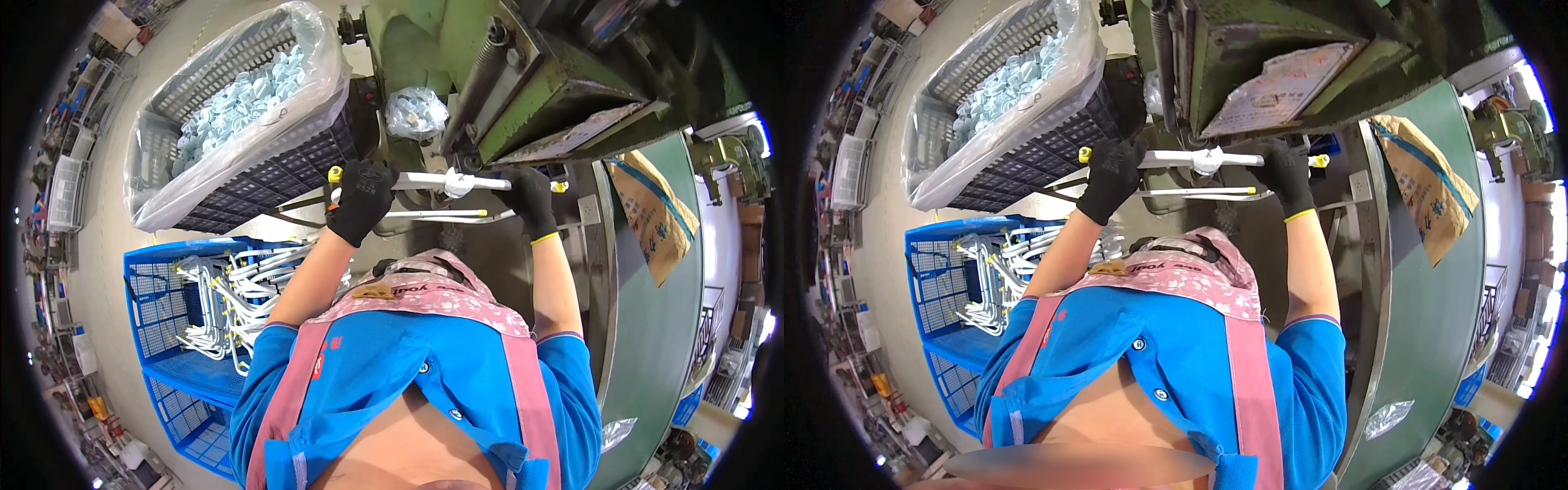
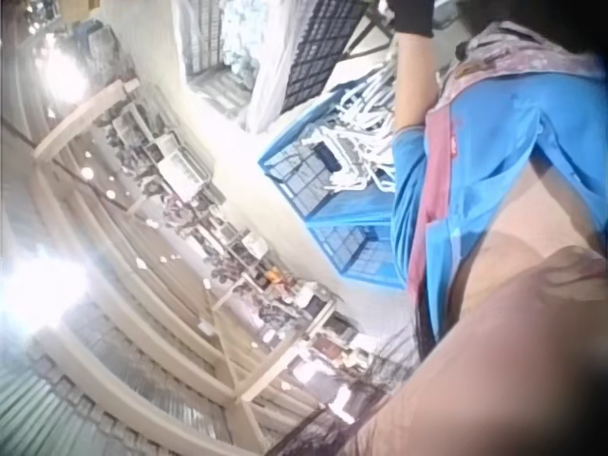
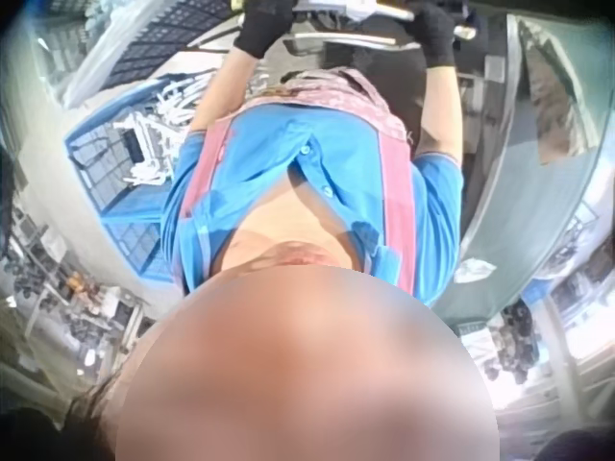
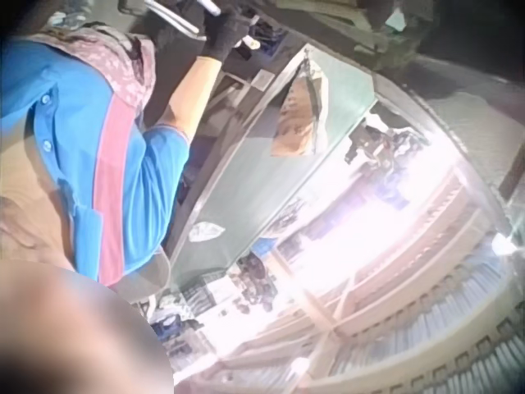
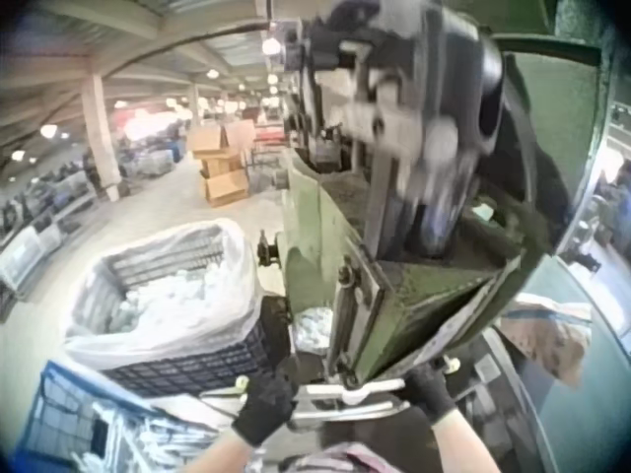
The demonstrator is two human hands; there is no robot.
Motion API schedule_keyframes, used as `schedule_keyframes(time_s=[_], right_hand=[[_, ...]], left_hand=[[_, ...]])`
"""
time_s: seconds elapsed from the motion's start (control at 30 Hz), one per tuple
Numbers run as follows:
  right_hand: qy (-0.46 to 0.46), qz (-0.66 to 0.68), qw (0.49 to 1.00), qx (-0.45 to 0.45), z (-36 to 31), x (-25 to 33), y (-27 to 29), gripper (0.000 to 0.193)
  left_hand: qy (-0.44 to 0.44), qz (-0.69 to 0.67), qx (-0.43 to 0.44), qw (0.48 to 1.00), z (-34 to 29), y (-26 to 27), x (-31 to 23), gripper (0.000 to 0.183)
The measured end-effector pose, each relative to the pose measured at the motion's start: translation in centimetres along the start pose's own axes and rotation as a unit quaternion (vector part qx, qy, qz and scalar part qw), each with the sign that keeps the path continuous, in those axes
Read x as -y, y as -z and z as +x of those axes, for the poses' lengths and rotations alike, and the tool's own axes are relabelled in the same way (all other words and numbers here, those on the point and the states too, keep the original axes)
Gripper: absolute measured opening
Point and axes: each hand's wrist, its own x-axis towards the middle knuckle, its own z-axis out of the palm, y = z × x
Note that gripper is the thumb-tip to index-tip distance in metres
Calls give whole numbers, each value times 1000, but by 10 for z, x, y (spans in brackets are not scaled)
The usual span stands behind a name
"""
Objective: The person repeatedly picks white plastic connectors from a bin, attaches them to white hoses with yellow tips, and places the completed assemblies into a blue crate. The process is continuous and repetitive throughout the clip.
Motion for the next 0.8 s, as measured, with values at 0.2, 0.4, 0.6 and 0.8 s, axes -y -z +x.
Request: schedule_keyframes(time_s=[0.2,0.4,0.6,0.8], right_hand=[[31,-6,999,-4,3,-1,8,24],[66,94,989,-95,8,-37,-4,31],[112,242,950,-163,-18,2,38,39],[232,78,967,-68,-38,75,101,21]], left_hand=[[42,-17,92,995,7,7,-3,30],[26,-34,-18,999,9,16,0,43],[52,-114,29,992,-3,50,-15,55],[6,-200,32,979,6,44,-102,60]])
